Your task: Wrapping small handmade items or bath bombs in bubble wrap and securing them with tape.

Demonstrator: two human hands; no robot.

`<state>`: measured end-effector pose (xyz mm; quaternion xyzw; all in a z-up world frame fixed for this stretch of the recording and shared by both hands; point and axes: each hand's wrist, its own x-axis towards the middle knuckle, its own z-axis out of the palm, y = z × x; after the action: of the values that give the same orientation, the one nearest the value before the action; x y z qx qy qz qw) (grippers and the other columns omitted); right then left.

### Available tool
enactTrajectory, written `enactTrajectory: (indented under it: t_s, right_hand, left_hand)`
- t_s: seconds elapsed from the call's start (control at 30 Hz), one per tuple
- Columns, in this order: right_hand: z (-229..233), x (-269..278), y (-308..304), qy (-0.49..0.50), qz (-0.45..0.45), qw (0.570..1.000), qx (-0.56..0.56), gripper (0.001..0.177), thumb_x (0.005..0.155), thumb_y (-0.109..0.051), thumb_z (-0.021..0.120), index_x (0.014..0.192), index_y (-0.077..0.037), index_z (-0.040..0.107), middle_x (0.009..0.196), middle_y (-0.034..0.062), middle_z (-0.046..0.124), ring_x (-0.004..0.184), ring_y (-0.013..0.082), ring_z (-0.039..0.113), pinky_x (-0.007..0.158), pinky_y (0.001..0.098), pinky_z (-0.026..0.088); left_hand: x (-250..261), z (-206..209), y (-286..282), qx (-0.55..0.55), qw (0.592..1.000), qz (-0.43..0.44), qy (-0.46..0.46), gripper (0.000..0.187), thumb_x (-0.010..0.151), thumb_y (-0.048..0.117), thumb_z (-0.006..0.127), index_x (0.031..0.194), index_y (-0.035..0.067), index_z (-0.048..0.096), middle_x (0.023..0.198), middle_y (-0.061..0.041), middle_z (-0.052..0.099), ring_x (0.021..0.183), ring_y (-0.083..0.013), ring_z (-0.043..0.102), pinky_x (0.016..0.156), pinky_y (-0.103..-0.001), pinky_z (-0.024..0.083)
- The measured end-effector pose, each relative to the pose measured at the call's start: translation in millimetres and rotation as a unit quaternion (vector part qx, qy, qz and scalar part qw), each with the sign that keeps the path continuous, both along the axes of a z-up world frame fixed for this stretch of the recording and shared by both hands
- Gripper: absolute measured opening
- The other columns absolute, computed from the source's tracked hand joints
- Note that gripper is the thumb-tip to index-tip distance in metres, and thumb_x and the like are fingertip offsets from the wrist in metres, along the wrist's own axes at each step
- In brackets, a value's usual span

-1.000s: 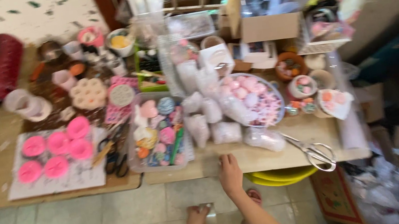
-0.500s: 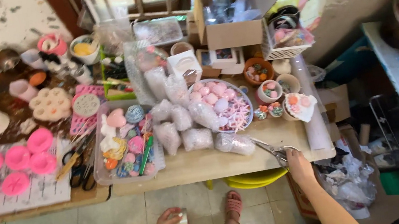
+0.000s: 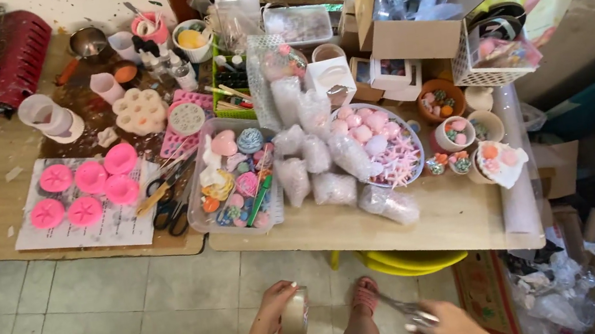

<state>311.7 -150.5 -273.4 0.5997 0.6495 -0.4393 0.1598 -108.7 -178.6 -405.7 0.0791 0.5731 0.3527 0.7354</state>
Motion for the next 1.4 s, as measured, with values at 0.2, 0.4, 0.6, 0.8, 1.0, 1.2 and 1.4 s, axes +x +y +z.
enactTrajectory:
  t_s: [0.2,0.4,0.6,0.8,1.0,1.2,1.4]
  right_hand:
    - [-40,-114,42,0.063,0.085,0.993,-0.043,0.072,0.087,-0.066,0.064,0.139,-0.016,0.054,0.120,0.0202,0.067,0.111,0.0417,0.062,0.091,0.0478,0.049]
    - [-32,-141,67,0.113,0.151,0.982,-0.016,0.060,0.084,-0.063,0.065,0.103,-0.007,0.069,0.099,0.0206,0.074,0.096,0.0383,0.069,0.082,0.0467,0.053]
    - [-16,-148,71,0.147,0.173,0.974,0.005,0.044,0.079,-0.050,0.074,0.097,-0.010,0.074,0.085,0.0171,0.073,0.080,0.0349,0.070,0.073,0.0440,0.054]
    - [-35,-137,58,0.134,0.175,0.974,0.041,0.044,0.079,-0.052,0.078,0.089,-0.009,0.076,0.083,0.0186,0.073,0.078,0.0356,0.071,0.073,0.0429,0.056]
    - [-9,-128,24,0.012,0.191,0.981,0.022,0.056,0.076,-0.060,0.083,0.104,-0.014,0.069,0.096,0.0188,0.071,0.092,0.0397,0.066,0.080,0.0509,0.052]
    - [-46,-162,-14,0.258,-0.124,0.917,0.278,0.040,0.069,-0.027,0.092,0.088,-0.003,0.065,0.091,0.0114,0.083,0.090,0.0360,0.073,0.080,0.0468,0.057]
    - [-10,-190,13,0.296,-0.336,0.878,0.171,0.030,0.073,-0.008,0.082,0.089,-0.002,0.056,0.089,0.0128,0.084,0.081,0.0177,0.081,0.071,0.0341,0.063]
  left_hand:
    - [0,13,6,-0.014,1.000,-0.016,0.011,0.023,0.093,0.021,0.072,0.108,0.004,0.068,0.090,-0.014,0.075,0.074,-0.0228,0.073,0.063,-0.039,0.062]
    - [1,-3,-2,0.008,1.000,0.003,-0.006,0.022,0.092,0.017,0.073,0.108,0.004,0.067,0.091,-0.013,0.073,0.072,-0.0234,0.072,0.061,-0.039,0.061]
    - [0,-31,-4,0.031,0.999,-0.016,0.036,0.020,0.092,0.017,0.074,0.106,0.003,0.071,0.093,-0.009,0.073,0.075,-0.0171,0.069,0.064,-0.034,0.058]
    - [-4,-22,-1,0.023,0.993,-0.097,0.066,0.015,0.088,0.018,0.075,0.096,0.006,0.070,0.089,-0.010,0.071,0.079,-0.0217,0.066,0.070,-0.037,0.055]
    - [-21,-44,-39,0.173,0.847,-0.412,0.289,0.015,0.075,0.014,0.079,0.089,0.008,0.080,0.107,0.002,0.071,0.098,-0.0154,0.067,0.087,-0.030,0.052]
    - [26,-5,-28,0.192,0.947,-0.230,0.112,0.033,0.074,0.005,0.076,0.107,0.010,0.073,0.102,0.000,0.072,0.093,-0.0111,0.066,0.082,-0.026,0.054]
    - [49,59,6,0.210,0.959,-0.141,0.130,0.032,0.081,0.004,0.074,0.113,0.008,0.072,0.094,-0.005,0.066,0.078,-0.0159,0.054,0.069,-0.028,0.044]
